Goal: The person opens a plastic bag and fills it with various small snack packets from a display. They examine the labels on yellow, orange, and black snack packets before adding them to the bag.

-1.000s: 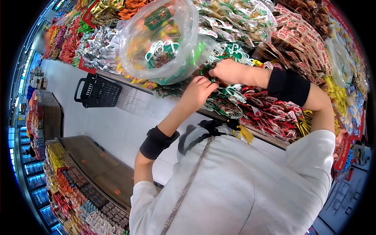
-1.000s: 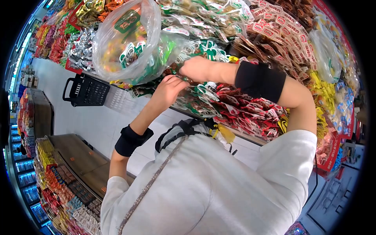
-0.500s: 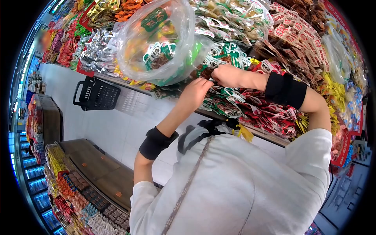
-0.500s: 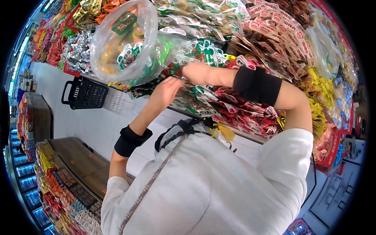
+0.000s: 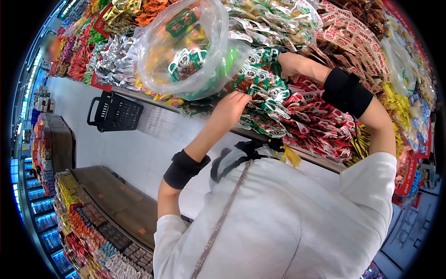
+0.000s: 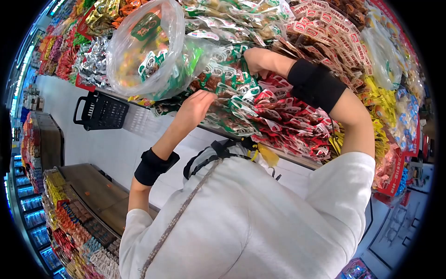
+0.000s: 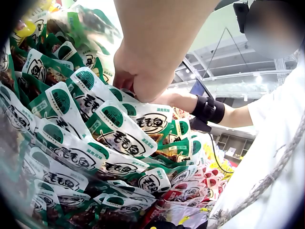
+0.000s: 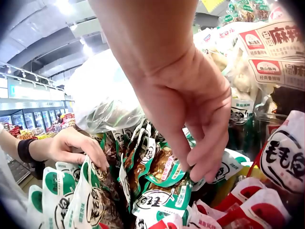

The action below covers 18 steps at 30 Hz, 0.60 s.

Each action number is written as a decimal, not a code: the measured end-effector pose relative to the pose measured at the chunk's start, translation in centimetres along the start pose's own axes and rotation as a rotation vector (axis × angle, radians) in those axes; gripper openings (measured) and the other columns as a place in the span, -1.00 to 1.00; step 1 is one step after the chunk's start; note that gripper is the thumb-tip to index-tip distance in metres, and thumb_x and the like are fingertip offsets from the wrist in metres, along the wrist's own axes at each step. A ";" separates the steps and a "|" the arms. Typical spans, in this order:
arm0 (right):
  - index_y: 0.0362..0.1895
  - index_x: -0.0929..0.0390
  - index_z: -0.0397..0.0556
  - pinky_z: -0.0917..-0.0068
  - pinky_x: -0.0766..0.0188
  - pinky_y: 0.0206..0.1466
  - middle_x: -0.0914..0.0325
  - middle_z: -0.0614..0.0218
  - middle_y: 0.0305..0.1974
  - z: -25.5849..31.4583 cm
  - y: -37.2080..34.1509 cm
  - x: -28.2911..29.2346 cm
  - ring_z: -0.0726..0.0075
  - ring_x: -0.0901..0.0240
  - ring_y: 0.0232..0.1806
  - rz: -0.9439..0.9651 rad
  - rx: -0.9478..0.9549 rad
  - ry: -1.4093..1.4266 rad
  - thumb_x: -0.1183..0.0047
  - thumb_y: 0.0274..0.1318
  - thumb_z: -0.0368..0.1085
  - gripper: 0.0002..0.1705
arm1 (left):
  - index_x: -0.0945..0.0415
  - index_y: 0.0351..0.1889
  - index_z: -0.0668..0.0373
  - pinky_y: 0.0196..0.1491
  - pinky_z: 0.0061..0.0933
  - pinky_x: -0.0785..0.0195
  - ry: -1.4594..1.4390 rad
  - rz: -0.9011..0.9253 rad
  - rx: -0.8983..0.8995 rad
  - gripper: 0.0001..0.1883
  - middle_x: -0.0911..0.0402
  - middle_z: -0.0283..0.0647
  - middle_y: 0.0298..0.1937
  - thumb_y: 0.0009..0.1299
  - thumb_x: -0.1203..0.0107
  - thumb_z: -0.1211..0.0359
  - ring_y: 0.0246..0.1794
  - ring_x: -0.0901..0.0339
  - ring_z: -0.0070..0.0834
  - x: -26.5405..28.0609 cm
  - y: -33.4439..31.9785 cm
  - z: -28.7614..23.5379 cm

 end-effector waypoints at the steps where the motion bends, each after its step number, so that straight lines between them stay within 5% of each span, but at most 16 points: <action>1: -0.36 -0.45 -0.33 0.34 -0.50 -0.55 -0.50 0.02 -0.48 -0.4 0.8 -0.6 0.16 -0.51 -0.47 -0.008 0.071 -0.034 -0.15 -0.22 -0.37 -0.69 | -0.39 -0.29 0.30 -0.24 -0.30 -0.28 -0.004 -0.001 0.001 -0.85 -0.45 -0.10 -0.34 0.16 0.05 0.55 -0.28 -0.39 -0.17 0.0 0.0 -0.1; 3: -0.40 -0.45 -0.36 0.40 -0.48 -0.65 -0.50 0.00 -0.47 -0.2 1.2 -1.4 0.24 -0.50 -0.59 -0.024 0.211 -0.102 -0.14 -0.21 -0.39 -0.73 | -0.39 -0.29 0.29 -0.24 -0.29 -0.28 -0.006 -0.007 0.004 -0.85 -0.45 -0.11 -0.34 0.16 0.05 0.54 -0.27 -0.39 -0.17 0.0 -0.1 0.0; 7: -0.55 -0.44 -0.31 0.46 -0.40 -0.68 -0.52 0.06 -0.45 -0.5 0.9 -0.7 0.25 -0.51 -0.46 -0.025 0.051 0.184 -0.10 -0.15 -0.27 -0.72 | -0.39 -0.29 0.29 -0.24 -0.29 -0.28 0.004 -0.005 0.013 -0.86 -0.45 -0.11 -0.34 0.17 0.05 0.54 -0.27 -0.39 -0.17 -0.1 -0.1 0.1; 8: -0.40 -0.50 -0.19 0.32 -0.46 -0.47 -0.52 0.10 -0.45 -0.7 0.8 -0.5 0.17 -0.52 -0.44 -0.164 0.074 0.143 -0.12 -0.18 -0.26 -0.74 | -0.39 -0.29 0.29 -0.24 -0.29 -0.28 0.003 0.000 0.016 -0.86 -0.45 -0.11 -0.34 0.17 0.05 0.54 -0.27 -0.39 -0.17 -0.1 -0.1 0.1; 12: -0.48 -0.45 -0.25 0.25 -0.35 -0.24 -0.48 0.04 -0.53 0.0 1.0 0.3 0.12 -0.47 -0.31 -0.440 0.277 0.040 -0.20 -0.25 -0.09 -0.57 | -0.39 -0.29 0.29 -0.24 -0.30 -0.28 -0.002 -0.004 0.013 -0.86 -0.45 -0.10 -0.34 0.17 0.05 0.53 -0.27 -0.39 -0.17 -0.2 -0.1 0.1; 15: -0.53 -0.36 -0.20 0.35 -0.28 -0.60 -0.39 0.22 -0.68 0.5 1.4 0.0 0.33 -0.37 -0.71 -0.495 0.344 0.229 -0.16 -0.16 -0.23 -0.69 | -0.39 -0.29 0.29 -0.24 -0.30 -0.28 -0.005 -0.010 0.003 -0.86 -0.45 -0.10 -0.34 0.17 0.05 0.53 -0.27 -0.39 -0.17 -0.1 -0.1 0.1; 18: -0.50 -0.36 -0.24 0.39 -0.28 -0.60 -0.40 0.22 -0.66 1.1 0.9 0.2 0.34 -0.37 -0.71 -0.415 0.314 0.370 -0.13 -0.15 -0.32 -0.75 | -0.39 -0.29 0.29 -0.24 -0.30 -0.28 -0.005 -0.007 -0.003 -0.85 -0.45 -0.10 -0.35 0.17 0.05 0.53 -0.27 -0.38 -0.17 0.0 -0.1 0.0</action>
Point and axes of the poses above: each hand's wrist, its own y-axis towards the middle knuckle, its own x-axis out of the back of the hand, z = x × y, the point moved 3 cm from there along y, towards the middle knuckle
